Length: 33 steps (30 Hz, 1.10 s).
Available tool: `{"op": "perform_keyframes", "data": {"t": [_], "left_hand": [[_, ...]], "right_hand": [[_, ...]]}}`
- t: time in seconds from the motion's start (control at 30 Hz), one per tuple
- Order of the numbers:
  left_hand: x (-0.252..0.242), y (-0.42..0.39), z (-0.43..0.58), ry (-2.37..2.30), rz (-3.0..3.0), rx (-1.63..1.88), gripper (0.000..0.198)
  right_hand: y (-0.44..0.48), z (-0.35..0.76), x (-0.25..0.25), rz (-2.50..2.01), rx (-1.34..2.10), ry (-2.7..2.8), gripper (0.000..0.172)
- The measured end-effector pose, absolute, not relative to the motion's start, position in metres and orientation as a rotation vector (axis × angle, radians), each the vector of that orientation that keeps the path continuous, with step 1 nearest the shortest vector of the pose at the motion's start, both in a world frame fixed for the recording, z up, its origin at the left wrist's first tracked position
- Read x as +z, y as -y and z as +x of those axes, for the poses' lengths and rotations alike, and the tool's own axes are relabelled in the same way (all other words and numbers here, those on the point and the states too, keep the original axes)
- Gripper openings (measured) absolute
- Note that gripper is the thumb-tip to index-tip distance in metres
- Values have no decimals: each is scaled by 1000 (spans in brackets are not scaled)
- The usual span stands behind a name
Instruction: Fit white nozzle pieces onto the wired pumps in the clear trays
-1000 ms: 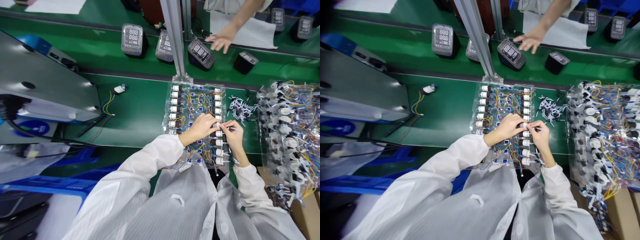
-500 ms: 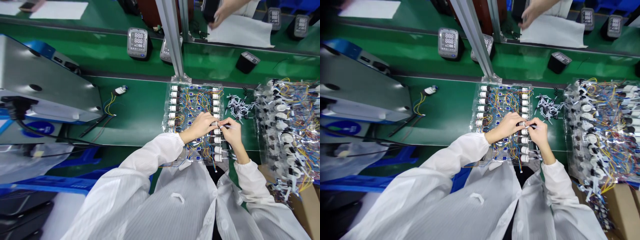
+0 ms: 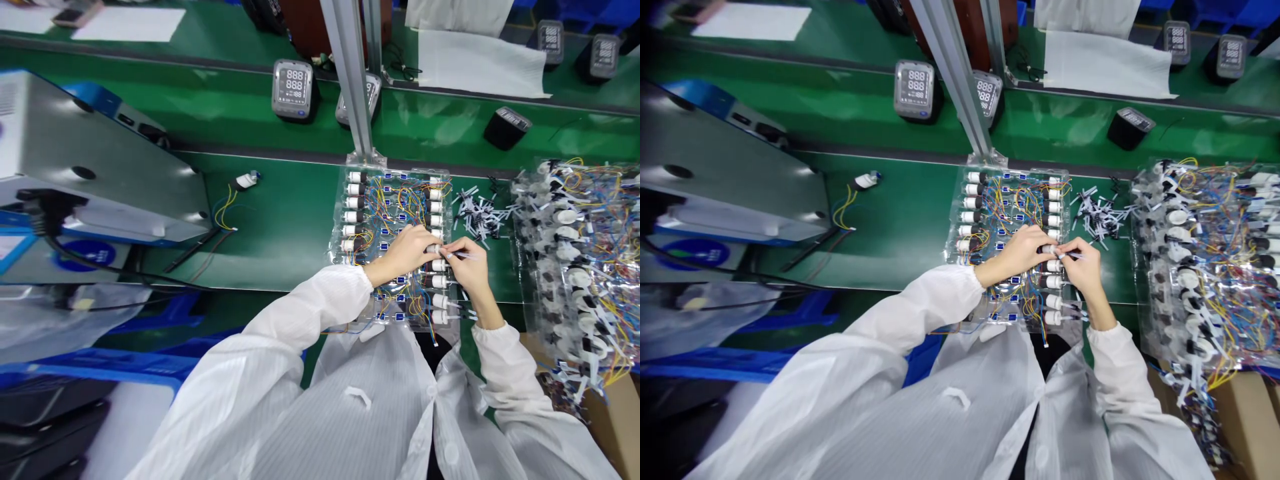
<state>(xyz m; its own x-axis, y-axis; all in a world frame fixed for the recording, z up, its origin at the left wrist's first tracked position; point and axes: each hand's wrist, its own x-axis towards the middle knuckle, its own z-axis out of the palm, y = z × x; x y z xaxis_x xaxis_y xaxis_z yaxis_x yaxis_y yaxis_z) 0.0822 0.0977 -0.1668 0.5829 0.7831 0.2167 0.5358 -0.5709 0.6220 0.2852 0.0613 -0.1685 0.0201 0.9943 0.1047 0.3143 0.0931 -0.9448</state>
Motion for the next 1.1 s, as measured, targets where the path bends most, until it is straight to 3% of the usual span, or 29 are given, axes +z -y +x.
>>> {"op": "perform_keyframes", "data": {"t": [0.33,0.47,0.57,0.63,0.8,0.93,1.1], "left_hand": [[-165,-99,81,-1008,2347,638,27],[-165,-86,72,-1042,2348,649,38],[-156,-81,67,-1057,2339,654,40],[-145,-83,67,-1099,2397,640,37],[-132,-104,72,-1107,2706,426,33],[-141,-116,70,-1031,2771,388,33],[-143,-117,64,-1031,2731,422,28]], "right_hand": [[-72,300,-164,-1340,1110,1597,23],[-75,316,-160,-1172,1260,1390,45],[-93,319,-166,-1352,1081,1218,38],[-110,313,-170,-1568,902,1394,36],[-139,304,-163,-1905,451,1792,14],[-127,323,-143,-1874,495,1848,11],[-89,335,-95,-1493,833,1422,20]]}}
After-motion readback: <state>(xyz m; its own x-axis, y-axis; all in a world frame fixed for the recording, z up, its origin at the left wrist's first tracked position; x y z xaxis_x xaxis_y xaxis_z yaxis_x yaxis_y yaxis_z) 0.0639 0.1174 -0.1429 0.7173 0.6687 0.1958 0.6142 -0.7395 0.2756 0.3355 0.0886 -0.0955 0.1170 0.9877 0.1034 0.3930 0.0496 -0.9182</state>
